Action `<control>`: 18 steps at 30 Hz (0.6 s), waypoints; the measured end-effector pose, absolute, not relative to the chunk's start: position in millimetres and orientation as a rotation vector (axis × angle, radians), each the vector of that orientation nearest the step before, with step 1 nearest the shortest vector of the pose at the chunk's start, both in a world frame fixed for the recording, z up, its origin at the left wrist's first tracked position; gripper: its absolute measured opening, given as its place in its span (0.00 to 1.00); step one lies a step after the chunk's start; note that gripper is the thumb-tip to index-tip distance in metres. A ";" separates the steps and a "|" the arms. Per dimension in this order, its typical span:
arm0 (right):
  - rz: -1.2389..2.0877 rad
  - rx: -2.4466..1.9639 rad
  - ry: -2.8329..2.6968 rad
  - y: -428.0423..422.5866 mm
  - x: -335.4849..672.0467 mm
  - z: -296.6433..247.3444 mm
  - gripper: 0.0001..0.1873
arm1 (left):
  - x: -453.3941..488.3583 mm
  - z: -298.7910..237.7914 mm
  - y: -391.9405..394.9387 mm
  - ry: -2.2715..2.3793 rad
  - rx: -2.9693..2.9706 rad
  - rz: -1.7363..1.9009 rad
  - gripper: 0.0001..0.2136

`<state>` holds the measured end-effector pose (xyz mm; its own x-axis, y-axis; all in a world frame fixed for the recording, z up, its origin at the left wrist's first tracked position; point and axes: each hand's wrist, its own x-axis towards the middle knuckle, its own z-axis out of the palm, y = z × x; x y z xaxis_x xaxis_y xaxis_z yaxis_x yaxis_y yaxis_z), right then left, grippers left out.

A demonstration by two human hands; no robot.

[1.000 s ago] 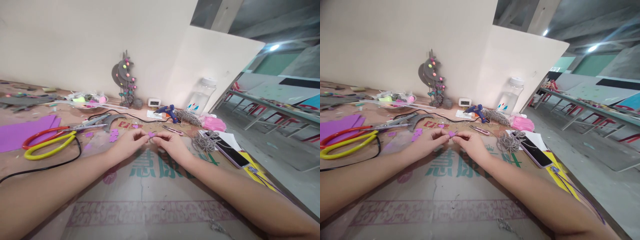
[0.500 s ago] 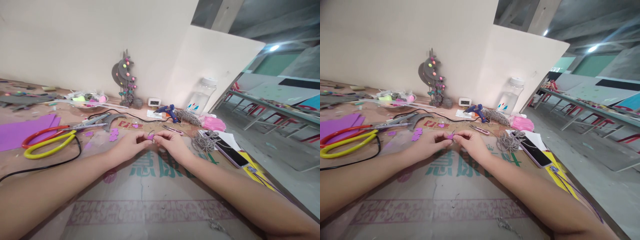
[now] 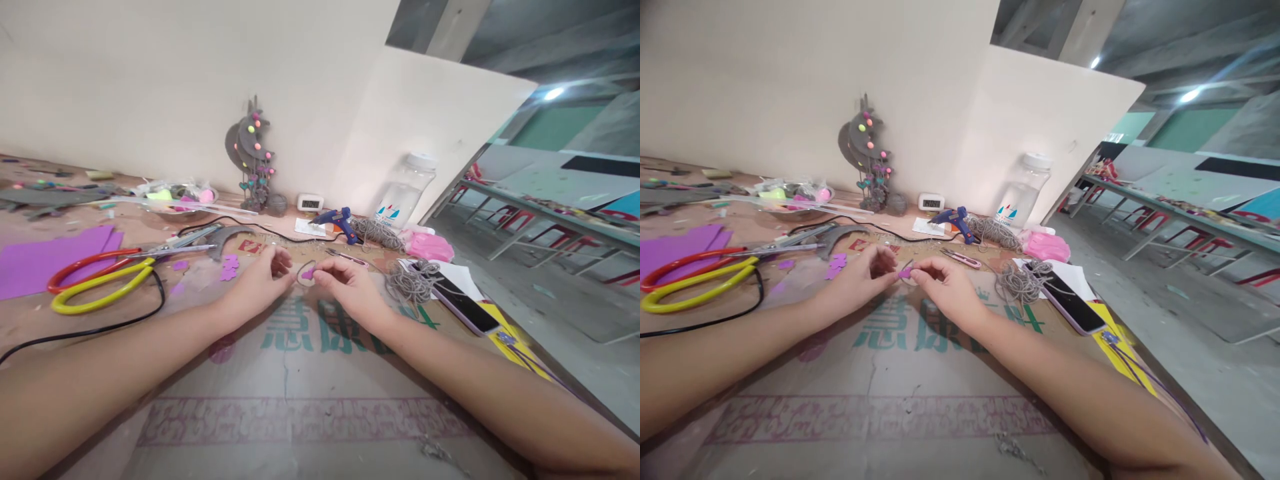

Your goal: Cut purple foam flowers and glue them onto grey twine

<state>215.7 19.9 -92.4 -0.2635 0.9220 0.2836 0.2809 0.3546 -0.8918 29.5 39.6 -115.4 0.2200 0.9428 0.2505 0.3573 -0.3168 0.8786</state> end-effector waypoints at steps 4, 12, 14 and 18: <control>0.987 -1.038 -1.726 19.3 215.9 -90.6 0.05 | 27.0 -116.4 45.0 1.158 1.573 1.234 0.12; 1.113 -1.010 -1.775 20.1 215.0 -97.7 0.06 | 25.7 -109.8 36.7 0.831 1.726 0.873 0.17; 1.103 -1.029 -1.790 20.3 215.2 -97.1 0.06 | 25.3 -108.4 37.1 0.835 1.804 0.863 0.15; 1.038 -1.079 -1.827 19.6 214.3 -95.4 0.06 | 24.9 -104.8 37.3 0.943 1.868 0.898 0.12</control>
